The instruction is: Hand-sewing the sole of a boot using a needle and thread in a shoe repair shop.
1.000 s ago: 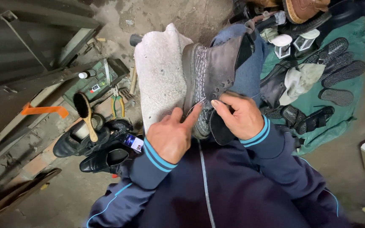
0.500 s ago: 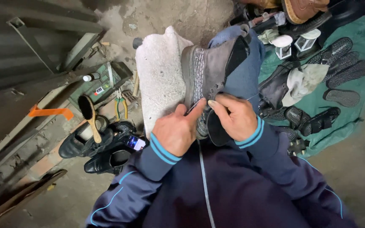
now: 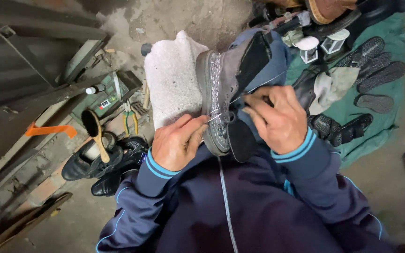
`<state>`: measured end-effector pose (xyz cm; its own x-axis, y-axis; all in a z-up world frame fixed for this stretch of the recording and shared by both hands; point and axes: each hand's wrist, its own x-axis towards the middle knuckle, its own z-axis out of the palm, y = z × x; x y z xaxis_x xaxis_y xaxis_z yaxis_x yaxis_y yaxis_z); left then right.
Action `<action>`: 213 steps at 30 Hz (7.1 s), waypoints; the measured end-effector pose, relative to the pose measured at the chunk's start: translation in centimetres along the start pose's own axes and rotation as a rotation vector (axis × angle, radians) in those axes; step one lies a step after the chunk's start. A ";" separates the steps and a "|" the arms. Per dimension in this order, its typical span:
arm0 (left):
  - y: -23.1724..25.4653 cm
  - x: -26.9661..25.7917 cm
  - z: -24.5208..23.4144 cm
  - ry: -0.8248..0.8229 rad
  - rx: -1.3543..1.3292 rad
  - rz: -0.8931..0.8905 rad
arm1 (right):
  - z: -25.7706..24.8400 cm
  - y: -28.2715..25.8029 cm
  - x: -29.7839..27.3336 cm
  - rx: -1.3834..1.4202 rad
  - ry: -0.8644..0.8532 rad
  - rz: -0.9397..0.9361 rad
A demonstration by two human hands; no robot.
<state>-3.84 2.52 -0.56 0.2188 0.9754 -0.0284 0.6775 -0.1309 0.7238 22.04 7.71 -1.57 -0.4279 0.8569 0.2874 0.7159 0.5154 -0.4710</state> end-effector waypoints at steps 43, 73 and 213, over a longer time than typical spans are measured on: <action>-0.5 -2.4 3.4 0.228 0.015 -0.048 | -1.0 -0.7 3.2 0.438 -0.494 0.357; -0.3 -3.3 7.0 0.285 -0.203 -0.134 | -0.3 0.5 0.0 0.233 -0.602 0.542; 2.8 -2.2 -1.9 -0.003 0.304 -0.064 | 4.9 -2.8 0.1 0.280 -0.206 0.206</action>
<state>-3.77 0.38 2.81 0.1704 0.9829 -0.0695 0.8690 -0.1167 0.4809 17.27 6.34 -4.31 -0.4132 0.9106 0.0036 0.6324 0.2898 -0.7184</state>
